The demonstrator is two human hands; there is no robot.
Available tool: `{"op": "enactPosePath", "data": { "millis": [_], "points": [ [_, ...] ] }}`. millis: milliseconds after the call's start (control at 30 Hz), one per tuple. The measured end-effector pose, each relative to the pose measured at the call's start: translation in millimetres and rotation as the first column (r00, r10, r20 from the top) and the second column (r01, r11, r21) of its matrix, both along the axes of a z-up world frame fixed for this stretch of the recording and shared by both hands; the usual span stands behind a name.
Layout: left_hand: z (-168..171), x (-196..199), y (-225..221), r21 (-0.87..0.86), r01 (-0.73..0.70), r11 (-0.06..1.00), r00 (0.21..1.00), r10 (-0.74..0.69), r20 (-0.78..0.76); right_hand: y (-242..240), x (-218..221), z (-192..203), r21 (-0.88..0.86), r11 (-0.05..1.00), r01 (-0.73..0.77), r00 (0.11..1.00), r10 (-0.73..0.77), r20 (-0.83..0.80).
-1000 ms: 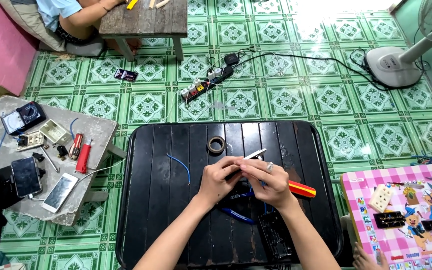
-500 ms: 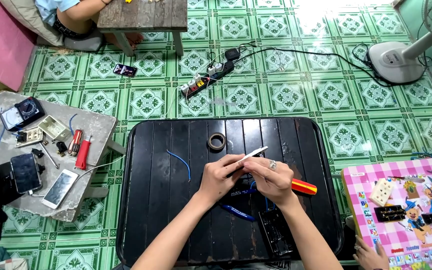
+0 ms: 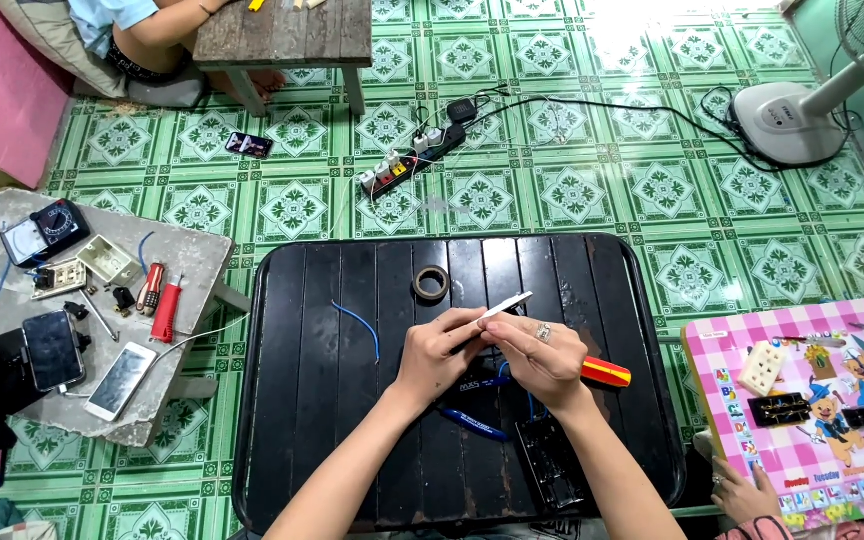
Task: The person is wiring and adjusting an electrical socket, stripping wire ends and securing them into terminals using a screwdriver.
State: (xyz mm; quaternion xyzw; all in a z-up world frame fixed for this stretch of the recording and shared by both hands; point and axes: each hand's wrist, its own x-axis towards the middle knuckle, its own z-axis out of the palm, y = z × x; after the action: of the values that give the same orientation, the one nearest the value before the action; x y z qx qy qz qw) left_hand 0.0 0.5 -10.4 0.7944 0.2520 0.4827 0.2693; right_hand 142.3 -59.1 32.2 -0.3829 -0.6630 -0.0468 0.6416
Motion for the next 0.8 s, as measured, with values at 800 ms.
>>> {"op": "enactPosePath", "data": {
  "millis": [800],
  "points": [
    [-16, -4, 16, -0.411, 0.212, 0.887, 0.969, -0.137, 0.204, -25, 17, -4, -0.506, 0.842, 0.185, 0.65, 0.281, 0.706]
  ]
}}
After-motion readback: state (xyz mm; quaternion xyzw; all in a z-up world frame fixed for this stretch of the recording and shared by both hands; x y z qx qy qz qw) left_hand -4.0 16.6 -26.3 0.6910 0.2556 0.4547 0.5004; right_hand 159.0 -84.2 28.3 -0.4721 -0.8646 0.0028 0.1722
